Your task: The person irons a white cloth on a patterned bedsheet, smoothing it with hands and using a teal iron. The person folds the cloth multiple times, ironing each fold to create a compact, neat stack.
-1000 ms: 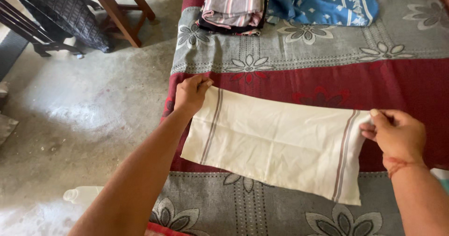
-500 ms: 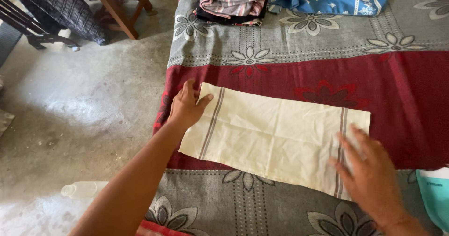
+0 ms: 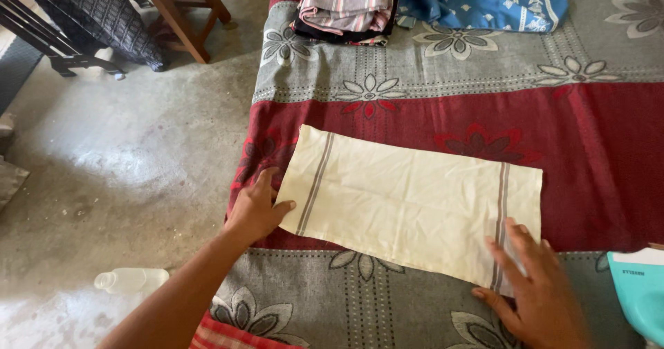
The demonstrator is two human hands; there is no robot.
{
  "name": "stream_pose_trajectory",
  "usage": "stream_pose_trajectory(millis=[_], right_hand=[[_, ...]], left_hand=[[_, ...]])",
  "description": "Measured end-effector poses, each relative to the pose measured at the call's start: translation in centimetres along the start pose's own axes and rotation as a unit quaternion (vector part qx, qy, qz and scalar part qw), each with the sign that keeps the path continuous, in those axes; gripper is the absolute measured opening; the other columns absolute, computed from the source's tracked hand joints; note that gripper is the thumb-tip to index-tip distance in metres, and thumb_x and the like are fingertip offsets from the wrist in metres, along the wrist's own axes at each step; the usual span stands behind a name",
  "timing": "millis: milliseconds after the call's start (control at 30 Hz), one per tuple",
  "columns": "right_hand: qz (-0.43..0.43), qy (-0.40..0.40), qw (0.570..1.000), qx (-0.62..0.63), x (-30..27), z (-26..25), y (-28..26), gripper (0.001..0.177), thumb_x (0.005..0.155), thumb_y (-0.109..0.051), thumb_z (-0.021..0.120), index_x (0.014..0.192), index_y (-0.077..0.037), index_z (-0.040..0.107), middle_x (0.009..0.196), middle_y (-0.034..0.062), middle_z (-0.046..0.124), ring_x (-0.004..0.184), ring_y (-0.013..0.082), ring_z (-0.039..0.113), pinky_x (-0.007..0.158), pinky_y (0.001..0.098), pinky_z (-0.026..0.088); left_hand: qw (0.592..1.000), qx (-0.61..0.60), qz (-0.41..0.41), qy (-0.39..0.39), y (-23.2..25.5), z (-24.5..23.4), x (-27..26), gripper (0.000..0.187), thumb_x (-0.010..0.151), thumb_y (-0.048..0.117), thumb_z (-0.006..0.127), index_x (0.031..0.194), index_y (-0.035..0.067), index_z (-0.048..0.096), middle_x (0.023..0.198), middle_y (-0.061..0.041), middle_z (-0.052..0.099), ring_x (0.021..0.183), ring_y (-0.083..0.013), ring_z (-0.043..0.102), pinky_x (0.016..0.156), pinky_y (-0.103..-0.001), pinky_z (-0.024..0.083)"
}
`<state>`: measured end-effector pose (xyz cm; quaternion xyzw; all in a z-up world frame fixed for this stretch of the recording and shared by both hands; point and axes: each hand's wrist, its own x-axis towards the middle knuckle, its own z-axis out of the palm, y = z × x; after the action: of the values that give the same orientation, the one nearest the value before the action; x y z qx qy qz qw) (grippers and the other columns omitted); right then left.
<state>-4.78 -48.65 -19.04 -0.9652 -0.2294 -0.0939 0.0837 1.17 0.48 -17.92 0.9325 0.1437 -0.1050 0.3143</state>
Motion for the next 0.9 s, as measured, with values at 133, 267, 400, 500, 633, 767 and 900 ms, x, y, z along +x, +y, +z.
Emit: stream_pose_trajectory(millis=[133, 267, 400, 500, 633, 767, 900], right_hand=[[0.038, -0.003, 0.999, -0.026, -1.9, -0.2, 1.3, 0.070, 0.072, -0.047, 0.077, 0.132, -0.015, 0.060, 0.146, 0.0198, 0.049, 0.132, 0.0367, 0.054, 0.108, 0.0527, 0.047], [-0.047, -0.027, 0.998, 0.020, -1.9, -1.4, 1.3, 0.056, 0.076, -0.024, 0.073, 0.129, -0.014, 0.062, 0.134, 0.0161, 0.053, 0.120, 0.0322, 0.056, 0.100, 0.0481, 0.050], [-0.106, -0.054, 0.993, 0.005, -0.4, -2.6, 0.7, 0.058, 0.072, -0.011, 0.071, 0.129, -0.011, 0.062, 0.137, 0.0132, 0.054, 0.122, 0.0310, 0.055, 0.102, 0.0454, 0.048], [-0.092, -0.098, 0.991, 0.002, -0.1, -2.6, 0.8, 0.058, 0.071, -0.008, 0.071, 0.128, -0.011, 0.063, 0.140, 0.0096, 0.053, 0.126, 0.0287, 0.054, 0.106, 0.0434, 0.047], [0.049, -0.081, 0.996, 0.007, -1.4, -1.4, 1.7, 0.056, 0.068, -0.016, 0.082, 0.122, -0.014, 0.068, 0.144, 0.0148, 0.049, 0.128, 0.0299, 0.051, 0.107, 0.0421, 0.046], [0.181, -0.004, 0.982, 0.049, -2.3, 0.0, 2.5, 0.079, 0.065, -0.037, 0.083, 0.132, -0.004, 0.058, 0.141, 0.0320, 0.043, 0.113, 0.0364, 0.057, 0.100, 0.0488, 0.049], [0.360, -0.089, 0.923, 0.106, -0.8, 1.1, 2.2, 0.100, 0.082, -0.058, 0.073, 0.144, 0.012, 0.039, 0.128, 0.0326, 0.048, 0.106, 0.0400, 0.061, 0.085, 0.0496, 0.057]], left_hand=[[0.996, -0.084, 0.011, -0.007, 0.5, -0.9, -0.6, 0.081, 0.077, 0.032, 0.082, 0.147, 0.012, 0.047, 0.094, -0.011, 0.076, 0.087, -0.0237, 0.074, 0.078, -0.039, 0.059], [0.994, -0.097, 0.009, -0.041, 1.5, -1.9, -1.4, 0.080, 0.077, 0.028, 0.083, 0.148, 0.019, 0.048, 0.092, -0.012, 0.076, 0.083, -0.0200, 0.072, 0.072, -0.036, 0.059], [0.989, -0.121, 0.043, -0.068, 0.8, -2.2, -1.6, 0.065, 0.077, 0.016, 0.079, 0.139, 0.024, 0.059, 0.100, -0.001, 0.071, 0.084, -0.0125, 0.070, 0.070, -0.029, 0.063], [0.970, -0.206, -0.014, -0.129, -0.3, -2.0, -0.9, 0.040, 0.087, 0.012, 0.074, 0.126, 0.014, 0.073, 0.086, -0.004, 0.064, 0.077, -0.0112, 0.063, 0.069, -0.030, 0.062], [0.947, -0.274, -0.053, -0.160, -1.0, -1.6, -0.3, 0.029, 0.090, 0.014, 0.072, 0.118, 0.006, 0.076, 0.085, 0.001, 0.060, 0.077, -0.0081, 0.061, 0.071, -0.029, 0.062], [0.948, -0.266, -0.066, -0.160, -0.3, -1.9, -0.8, 0.027, 0.088, 0.014, 0.077, 0.111, 0.001, 0.074, 0.085, 0.002, 0.057, 0.077, -0.0080, 0.061, 0.072, -0.028, 0.066], [0.964, -0.224, -0.040, -0.135, 0.5, -2.1, -1.6, 0.026, 0.081, 0.013, 0.081, 0.103, 0.002, 0.075, 0.081, -0.001, 0.059, 0.073, -0.0092, 0.065, 0.065, -0.026, 0.067]])
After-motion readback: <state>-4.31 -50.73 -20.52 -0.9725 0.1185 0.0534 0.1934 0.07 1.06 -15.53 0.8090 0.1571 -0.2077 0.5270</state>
